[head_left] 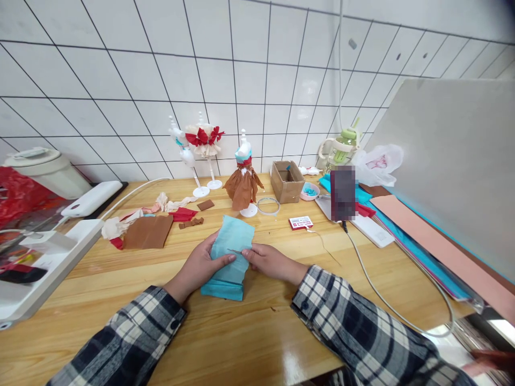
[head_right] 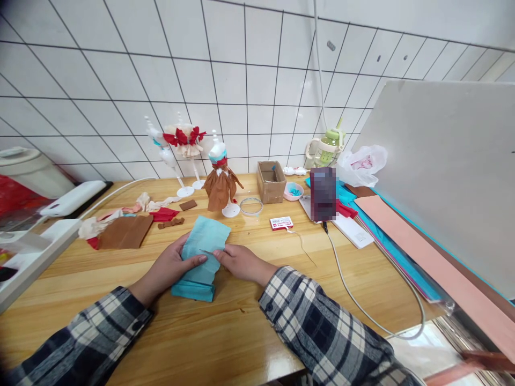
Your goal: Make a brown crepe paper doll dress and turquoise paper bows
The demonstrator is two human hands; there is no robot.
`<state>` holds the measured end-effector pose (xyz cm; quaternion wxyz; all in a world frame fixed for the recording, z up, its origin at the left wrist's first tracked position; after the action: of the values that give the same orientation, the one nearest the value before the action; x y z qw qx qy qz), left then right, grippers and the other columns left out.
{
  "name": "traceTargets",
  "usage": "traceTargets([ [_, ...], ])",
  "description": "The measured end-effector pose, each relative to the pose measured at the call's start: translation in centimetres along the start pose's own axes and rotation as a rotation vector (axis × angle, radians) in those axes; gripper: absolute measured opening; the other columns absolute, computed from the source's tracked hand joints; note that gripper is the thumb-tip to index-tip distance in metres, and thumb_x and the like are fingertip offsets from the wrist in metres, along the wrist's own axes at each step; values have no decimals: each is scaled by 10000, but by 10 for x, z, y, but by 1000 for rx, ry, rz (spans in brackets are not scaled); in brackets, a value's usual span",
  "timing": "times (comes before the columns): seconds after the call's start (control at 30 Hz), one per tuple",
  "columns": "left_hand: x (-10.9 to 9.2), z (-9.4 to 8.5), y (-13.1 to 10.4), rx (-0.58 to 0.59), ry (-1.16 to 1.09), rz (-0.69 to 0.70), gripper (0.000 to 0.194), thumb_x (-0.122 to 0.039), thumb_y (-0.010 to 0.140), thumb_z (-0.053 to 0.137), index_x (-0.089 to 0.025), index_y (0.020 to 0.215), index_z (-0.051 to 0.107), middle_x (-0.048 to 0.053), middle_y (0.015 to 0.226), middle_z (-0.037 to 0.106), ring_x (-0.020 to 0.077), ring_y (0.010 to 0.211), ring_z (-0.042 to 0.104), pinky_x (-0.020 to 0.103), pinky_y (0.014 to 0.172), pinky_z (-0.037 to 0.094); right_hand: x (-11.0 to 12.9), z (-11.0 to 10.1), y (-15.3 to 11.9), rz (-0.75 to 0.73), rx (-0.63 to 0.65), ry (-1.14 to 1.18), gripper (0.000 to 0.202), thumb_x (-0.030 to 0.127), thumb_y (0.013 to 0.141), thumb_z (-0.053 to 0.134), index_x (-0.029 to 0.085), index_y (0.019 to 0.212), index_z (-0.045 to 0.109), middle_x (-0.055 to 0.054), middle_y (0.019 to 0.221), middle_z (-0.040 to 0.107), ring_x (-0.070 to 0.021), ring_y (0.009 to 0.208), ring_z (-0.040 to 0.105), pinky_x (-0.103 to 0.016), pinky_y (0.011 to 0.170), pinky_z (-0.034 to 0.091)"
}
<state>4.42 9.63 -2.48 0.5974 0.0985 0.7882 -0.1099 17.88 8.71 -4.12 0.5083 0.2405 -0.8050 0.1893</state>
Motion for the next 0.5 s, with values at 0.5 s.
traceTargets([
  [0.5, 2, 6, 0, 65, 39, 11, 752, -404, 657, 756, -165, 1313, 478, 107, 1267, 603, 316, 1106, 583, 424, 925, 480, 5, -3, -1, -8, -19, -111, 373, 452, 926, 369, 178, 688, 454, 22, 652, 472, -110, 630, 437, -227, 558, 310],
])
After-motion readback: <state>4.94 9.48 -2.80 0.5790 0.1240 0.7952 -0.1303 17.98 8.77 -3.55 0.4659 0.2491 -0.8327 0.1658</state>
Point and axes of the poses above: each hand's wrist, its own y-axis towards the middle knuckle, its own z-axis out of the palm, x = y × z, the point moved 8 cm from there along y, towards the middle knuckle
